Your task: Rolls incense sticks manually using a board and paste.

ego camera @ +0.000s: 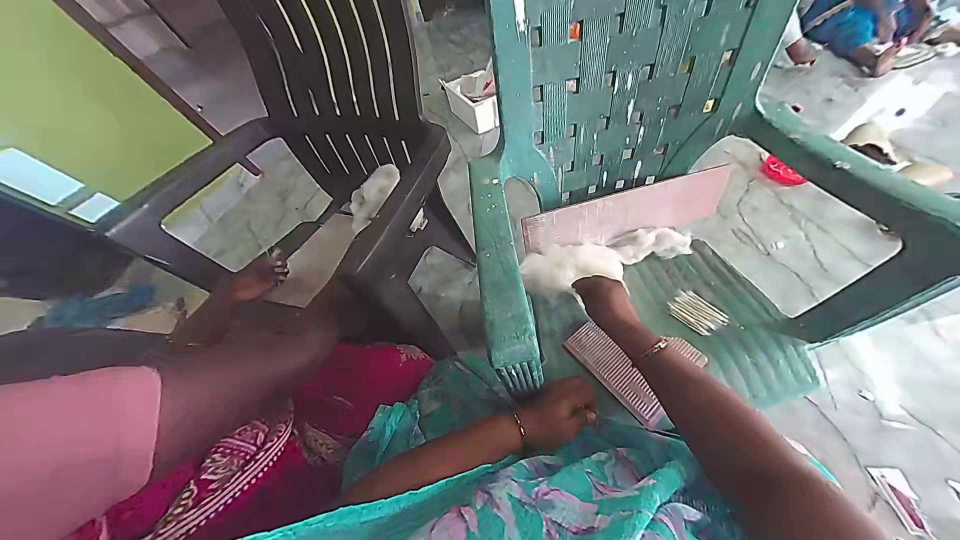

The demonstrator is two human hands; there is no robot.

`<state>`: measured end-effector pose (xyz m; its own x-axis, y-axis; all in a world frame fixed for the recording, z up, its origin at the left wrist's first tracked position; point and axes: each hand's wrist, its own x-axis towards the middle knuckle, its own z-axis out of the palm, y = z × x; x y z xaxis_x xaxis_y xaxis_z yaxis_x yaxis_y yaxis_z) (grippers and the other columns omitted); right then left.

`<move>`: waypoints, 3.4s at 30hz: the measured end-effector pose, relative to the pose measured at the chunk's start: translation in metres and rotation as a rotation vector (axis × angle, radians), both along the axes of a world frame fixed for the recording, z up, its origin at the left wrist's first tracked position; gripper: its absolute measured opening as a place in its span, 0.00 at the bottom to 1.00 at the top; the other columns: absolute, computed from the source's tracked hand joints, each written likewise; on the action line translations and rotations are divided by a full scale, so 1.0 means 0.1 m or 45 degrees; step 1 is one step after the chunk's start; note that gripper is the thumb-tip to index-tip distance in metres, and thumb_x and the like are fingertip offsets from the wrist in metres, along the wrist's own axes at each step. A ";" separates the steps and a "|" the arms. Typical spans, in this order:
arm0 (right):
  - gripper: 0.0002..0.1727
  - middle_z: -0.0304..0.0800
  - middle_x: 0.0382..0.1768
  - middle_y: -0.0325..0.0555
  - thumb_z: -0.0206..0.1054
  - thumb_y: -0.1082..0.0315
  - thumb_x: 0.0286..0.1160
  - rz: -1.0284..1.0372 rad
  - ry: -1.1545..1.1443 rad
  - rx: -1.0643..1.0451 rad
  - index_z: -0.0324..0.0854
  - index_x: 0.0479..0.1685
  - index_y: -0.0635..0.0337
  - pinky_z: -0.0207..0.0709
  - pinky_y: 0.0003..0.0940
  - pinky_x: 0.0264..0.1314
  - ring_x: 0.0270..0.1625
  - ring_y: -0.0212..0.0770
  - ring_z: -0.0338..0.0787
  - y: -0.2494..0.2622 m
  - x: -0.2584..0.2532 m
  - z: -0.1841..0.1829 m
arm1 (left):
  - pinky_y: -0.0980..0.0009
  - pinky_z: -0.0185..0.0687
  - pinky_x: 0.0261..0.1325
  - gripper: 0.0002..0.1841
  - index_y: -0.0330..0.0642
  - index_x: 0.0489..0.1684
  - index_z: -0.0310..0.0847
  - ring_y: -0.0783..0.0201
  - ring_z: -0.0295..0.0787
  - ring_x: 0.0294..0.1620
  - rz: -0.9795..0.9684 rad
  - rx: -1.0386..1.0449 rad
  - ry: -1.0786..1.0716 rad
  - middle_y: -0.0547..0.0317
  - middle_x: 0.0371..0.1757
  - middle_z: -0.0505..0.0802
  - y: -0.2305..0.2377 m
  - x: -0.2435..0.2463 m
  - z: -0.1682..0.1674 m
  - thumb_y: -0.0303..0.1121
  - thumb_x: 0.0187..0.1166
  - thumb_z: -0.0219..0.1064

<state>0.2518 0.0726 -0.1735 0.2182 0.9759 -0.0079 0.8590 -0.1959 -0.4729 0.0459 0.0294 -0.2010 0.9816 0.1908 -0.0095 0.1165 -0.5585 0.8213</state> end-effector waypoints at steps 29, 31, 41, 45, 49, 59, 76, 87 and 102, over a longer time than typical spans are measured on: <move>0.20 0.93 0.42 0.41 0.69 0.85 0.69 -0.040 1.282 0.738 0.80 0.62 0.67 0.87 0.28 0.49 0.41 0.29 0.92 -1.64 0.00 0.34 | 0.81 0.72 0.36 0.08 0.34 0.55 0.79 0.78 0.74 0.29 0.793 -0.731 -0.255 0.65 0.37 0.83 -0.28 0.48 0.79 0.26 0.86 0.61; 0.19 0.93 0.43 0.42 0.69 0.85 0.70 -0.049 1.289 0.756 0.80 0.61 0.67 0.88 0.28 0.49 0.41 0.30 0.92 -1.63 0.04 0.31 | 0.82 0.72 0.33 0.04 0.35 0.48 0.80 0.79 0.74 0.26 0.763 -0.731 -0.211 0.67 0.32 0.85 -0.29 0.52 0.80 0.24 0.85 0.61; 0.17 0.92 0.45 0.46 0.69 0.82 0.73 -0.166 1.385 0.627 0.79 0.62 0.67 0.88 0.32 0.49 0.41 0.33 0.92 -1.60 0.22 0.30 | 0.81 0.73 0.33 0.03 0.37 0.43 0.78 0.76 0.75 0.25 0.872 -0.806 -0.195 0.65 0.31 0.84 -0.31 0.66 0.74 0.24 0.87 0.59; 0.15 0.91 0.44 0.46 0.70 0.81 0.73 -0.212 1.411 0.656 0.81 0.58 0.67 0.88 0.32 0.49 0.40 0.33 0.91 -1.57 0.21 0.27 | 0.78 0.77 0.42 0.16 0.35 0.60 0.72 0.75 0.79 0.36 0.846 -0.718 -0.204 0.61 0.45 0.84 -0.37 0.67 0.67 0.26 0.79 0.68; 0.14 0.92 0.42 0.45 0.70 0.82 0.72 -0.266 1.511 0.639 0.81 0.56 0.67 0.89 0.30 0.47 0.39 0.33 0.92 -1.55 0.18 0.24 | 0.78 0.81 0.45 0.12 0.32 0.55 0.77 0.74 0.83 0.37 0.916 -0.683 -0.209 0.58 0.45 0.87 -0.42 0.72 0.63 0.24 0.79 0.70; 0.12 0.92 0.46 0.49 0.62 0.72 0.86 -0.224 1.660 0.369 0.78 0.63 0.66 0.90 0.33 0.49 0.42 0.38 0.95 -1.57 0.18 0.32 | 0.80 0.75 0.36 0.05 0.35 0.40 0.81 0.76 0.78 0.28 0.896 -0.643 -0.178 0.66 0.30 0.86 -0.38 0.64 0.73 0.25 0.86 0.61; 0.12 0.92 0.40 0.46 0.66 0.75 0.82 -0.211 1.584 0.382 0.79 0.61 0.66 0.89 0.31 0.46 0.37 0.35 0.93 -1.57 0.15 0.30 | 0.79 0.75 0.36 0.05 0.35 0.42 0.82 0.75 0.77 0.28 0.954 -0.575 -0.256 0.63 0.31 0.86 -0.36 0.62 0.69 0.25 0.86 0.61; 0.19 0.93 0.36 0.45 0.70 0.80 0.75 -0.163 1.340 0.339 0.77 0.65 0.64 0.87 0.30 0.43 0.34 0.33 0.92 -1.52 0.21 0.24 | 0.80 0.74 0.33 0.05 0.33 0.41 0.81 0.75 0.77 0.25 1.024 -0.647 -0.161 0.62 0.30 0.85 -0.39 0.64 0.68 0.24 0.86 0.61; 0.25 0.92 0.55 0.58 0.68 0.79 0.75 -0.019 0.482 0.158 0.78 0.74 0.61 0.85 0.56 0.56 0.49 0.55 0.94 -1.34 0.22 -0.10 | 0.54 0.77 0.72 0.20 0.28 0.72 0.73 0.48 0.84 0.67 0.867 -0.169 0.483 0.34 0.67 0.85 -0.22 0.48 0.38 0.36 0.94 0.51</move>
<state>0.2737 -0.0610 -0.1834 0.2363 0.9713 0.0274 0.6169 -0.1282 -0.7766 0.0943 0.0075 -0.1627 0.5743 0.7224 -0.3852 0.6832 -0.1637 0.7117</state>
